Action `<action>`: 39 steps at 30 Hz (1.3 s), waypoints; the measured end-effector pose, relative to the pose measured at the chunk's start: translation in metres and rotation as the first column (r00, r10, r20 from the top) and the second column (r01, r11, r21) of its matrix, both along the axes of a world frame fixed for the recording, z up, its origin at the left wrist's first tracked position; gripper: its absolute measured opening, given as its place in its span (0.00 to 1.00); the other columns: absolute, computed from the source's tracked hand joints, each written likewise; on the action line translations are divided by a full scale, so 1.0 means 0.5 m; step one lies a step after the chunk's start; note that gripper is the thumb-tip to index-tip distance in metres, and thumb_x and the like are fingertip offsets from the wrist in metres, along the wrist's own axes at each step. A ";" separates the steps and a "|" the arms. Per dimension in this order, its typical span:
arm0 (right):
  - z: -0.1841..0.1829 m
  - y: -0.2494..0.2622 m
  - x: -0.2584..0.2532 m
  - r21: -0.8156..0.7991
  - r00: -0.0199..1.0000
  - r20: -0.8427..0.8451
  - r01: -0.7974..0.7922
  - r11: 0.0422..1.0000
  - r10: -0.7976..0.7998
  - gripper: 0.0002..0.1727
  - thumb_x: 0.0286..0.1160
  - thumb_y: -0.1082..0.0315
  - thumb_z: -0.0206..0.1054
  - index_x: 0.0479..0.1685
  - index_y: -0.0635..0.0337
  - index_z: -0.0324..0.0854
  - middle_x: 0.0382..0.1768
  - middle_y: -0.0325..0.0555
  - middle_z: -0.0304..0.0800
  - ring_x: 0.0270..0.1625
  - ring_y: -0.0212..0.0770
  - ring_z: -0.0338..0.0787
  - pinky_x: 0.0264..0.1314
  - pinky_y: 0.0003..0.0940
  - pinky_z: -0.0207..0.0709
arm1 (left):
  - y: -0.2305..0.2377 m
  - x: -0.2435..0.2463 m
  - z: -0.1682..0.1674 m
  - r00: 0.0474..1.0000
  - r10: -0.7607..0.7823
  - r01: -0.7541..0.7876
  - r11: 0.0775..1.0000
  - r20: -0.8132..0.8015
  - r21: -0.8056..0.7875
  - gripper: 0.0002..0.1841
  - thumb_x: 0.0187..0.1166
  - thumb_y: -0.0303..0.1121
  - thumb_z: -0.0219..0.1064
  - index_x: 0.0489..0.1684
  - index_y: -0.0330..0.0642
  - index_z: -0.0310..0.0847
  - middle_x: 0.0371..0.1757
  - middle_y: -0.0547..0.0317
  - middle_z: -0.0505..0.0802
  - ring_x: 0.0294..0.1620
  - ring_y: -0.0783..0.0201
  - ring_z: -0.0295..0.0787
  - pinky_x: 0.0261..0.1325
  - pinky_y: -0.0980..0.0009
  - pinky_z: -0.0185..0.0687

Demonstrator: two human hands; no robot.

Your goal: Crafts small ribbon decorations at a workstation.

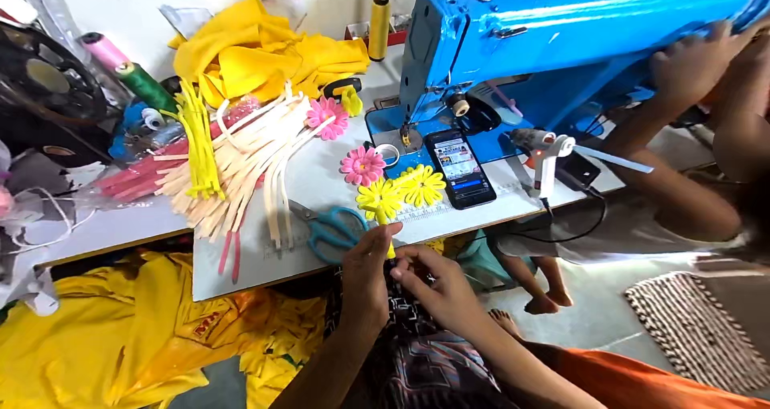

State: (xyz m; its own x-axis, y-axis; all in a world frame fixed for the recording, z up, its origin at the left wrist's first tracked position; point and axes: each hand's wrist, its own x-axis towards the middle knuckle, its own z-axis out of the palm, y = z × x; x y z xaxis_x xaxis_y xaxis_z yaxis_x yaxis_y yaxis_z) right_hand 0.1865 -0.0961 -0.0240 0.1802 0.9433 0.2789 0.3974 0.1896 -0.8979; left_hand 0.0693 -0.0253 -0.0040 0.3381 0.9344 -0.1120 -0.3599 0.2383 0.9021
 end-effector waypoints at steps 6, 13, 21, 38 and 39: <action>0.013 0.005 -0.013 -0.049 0.979 -0.196 -0.064 0.997 0.053 0.11 0.82 0.65 0.66 0.41 0.64 0.87 0.27 0.30 0.86 0.28 0.13 0.79 0.33 0.10 0.73 | 0.009 -0.015 0.023 1.000 -0.006 0.007 0.999 0.013 -0.039 0.17 0.93 0.30 0.48 0.54 0.33 0.85 0.45 0.59 0.95 0.46 0.70 0.92 0.54 0.75 0.86; 0.026 0.001 -0.031 0.018 0.965 -0.220 -0.144 0.989 0.144 0.10 0.83 0.67 0.65 0.41 0.66 0.86 0.28 0.31 0.86 0.31 0.13 0.80 0.35 0.09 0.74 | 0.023 -0.034 0.053 0.994 0.068 -0.063 0.996 0.091 -0.057 0.14 0.89 0.24 0.53 0.43 0.35 0.89 0.35 0.59 0.95 0.39 0.70 0.94 0.48 0.75 0.89; 0.028 0.011 -0.032 0.057 0.941 -0.324 -0.083 0.995 0.097 0.08 0.81 0.69 0.66 0.38 0.64 0.86 0.27 0.28 0.86 0.28 0.13 0.80 0.32 0.10 0.74 | -0.015 -0.034 0.034 0.997 -0.029 0.024 0.998 0.071 0.066 0.13 0.89 0.26 0.55 0.46 0.37 0.88 0.41 0.58 0.98 0.44 0.69 0.96 0.51 0.75 0.91; 0.071 0.080 0.079 0.200 0.904 0.208 -0.414 0.888 0.374 0.08 0.80 0.71 0.67 0.42 0.67 0.89 0.43 0.44 0.93 0.48 0.24 0.88 0.55 0.18 0.81 | 0.031 -0.129 0.067 0.819 -0.561 0.570 0.820 -0.123 0.057 0.13 0.91 0.34 0.51 0.44 0.51 0.85 0.28 0.81 0.82 0.24 0.86 0.72 0.28 0.89 0.69; 0.070 0.081 0.076 0.232 0.904 0.240 -0.408 0.883 0.355 0.08 0.79 0.71 0.67 0.40 0.67 0.89 0.39 0.44 0.93 0.47 0.25 0.88 0.55 0.18 0.81 | 0.030 -0.131 0.068 0.820 -0.561 0.569 0.820 -0.114 0.059 0.13 0.92 0.34 0.51 0.43 0.50 0.85 0.28 0.80 0.82 0.24 0.86 0.72 0.28 0.89 0.69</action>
